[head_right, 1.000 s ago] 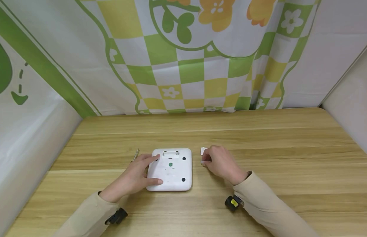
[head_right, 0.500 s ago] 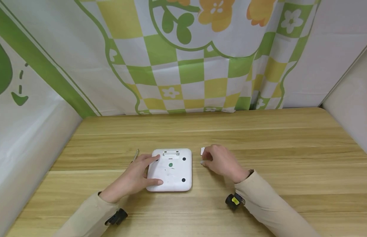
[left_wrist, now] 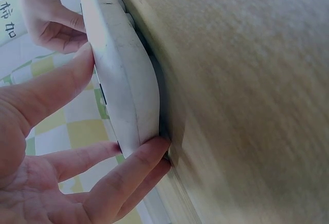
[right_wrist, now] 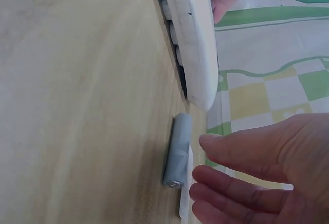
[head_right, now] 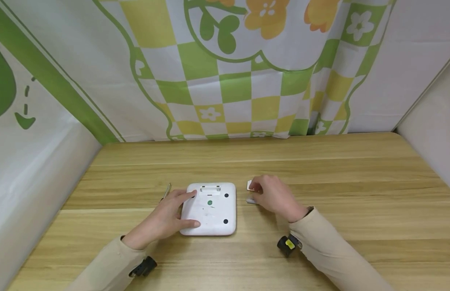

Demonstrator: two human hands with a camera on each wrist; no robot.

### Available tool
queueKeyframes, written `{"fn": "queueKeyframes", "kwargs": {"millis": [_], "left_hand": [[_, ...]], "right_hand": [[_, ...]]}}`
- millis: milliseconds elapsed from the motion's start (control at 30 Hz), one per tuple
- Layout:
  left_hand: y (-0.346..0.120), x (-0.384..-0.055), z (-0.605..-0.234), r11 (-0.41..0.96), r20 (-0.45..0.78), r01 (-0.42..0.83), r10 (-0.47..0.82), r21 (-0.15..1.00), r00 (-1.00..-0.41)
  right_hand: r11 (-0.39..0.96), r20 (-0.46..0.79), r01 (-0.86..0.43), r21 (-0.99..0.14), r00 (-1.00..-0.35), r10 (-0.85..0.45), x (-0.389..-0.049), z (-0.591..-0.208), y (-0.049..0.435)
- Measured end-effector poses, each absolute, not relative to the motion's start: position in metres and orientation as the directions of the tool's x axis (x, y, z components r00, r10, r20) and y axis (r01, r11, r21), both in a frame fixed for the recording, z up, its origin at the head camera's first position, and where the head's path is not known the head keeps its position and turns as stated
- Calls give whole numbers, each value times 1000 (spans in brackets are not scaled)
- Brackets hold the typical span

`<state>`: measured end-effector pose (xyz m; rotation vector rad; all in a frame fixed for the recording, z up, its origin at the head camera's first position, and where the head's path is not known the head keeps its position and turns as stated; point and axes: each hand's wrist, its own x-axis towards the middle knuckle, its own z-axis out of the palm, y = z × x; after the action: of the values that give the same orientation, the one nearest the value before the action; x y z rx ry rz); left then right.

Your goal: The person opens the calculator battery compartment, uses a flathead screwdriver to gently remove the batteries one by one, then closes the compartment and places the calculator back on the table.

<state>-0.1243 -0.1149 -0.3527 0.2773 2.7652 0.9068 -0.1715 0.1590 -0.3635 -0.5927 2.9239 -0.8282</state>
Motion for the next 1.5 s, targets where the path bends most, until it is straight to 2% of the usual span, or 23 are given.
{"fn": "queueKeyframes", "kwargs": {"millis": [367, 500, 700, 1500], "left_hand": [[-115, -124, -352, 786, -143, 109, 244, 608, -959], [-115, -124, -352, 788, -140, 111, 243, 606, -960], [-114, -124, -351, 789, -144, 106, 240, 606, -960], [-115, -124, -352, 794, -138, 115, 243, 596, -960]], "right_hand": [[801, 82, -312, -510, -945, -316, -180, -365, 164], [805, 114, -337, -488, -939, -324, -183, -369, 166], [812, 97, -348, -468, -934, -344, -184, -373, 167], [805, 97, -365, -469, -926, -364, -184, -371, 162]]}}
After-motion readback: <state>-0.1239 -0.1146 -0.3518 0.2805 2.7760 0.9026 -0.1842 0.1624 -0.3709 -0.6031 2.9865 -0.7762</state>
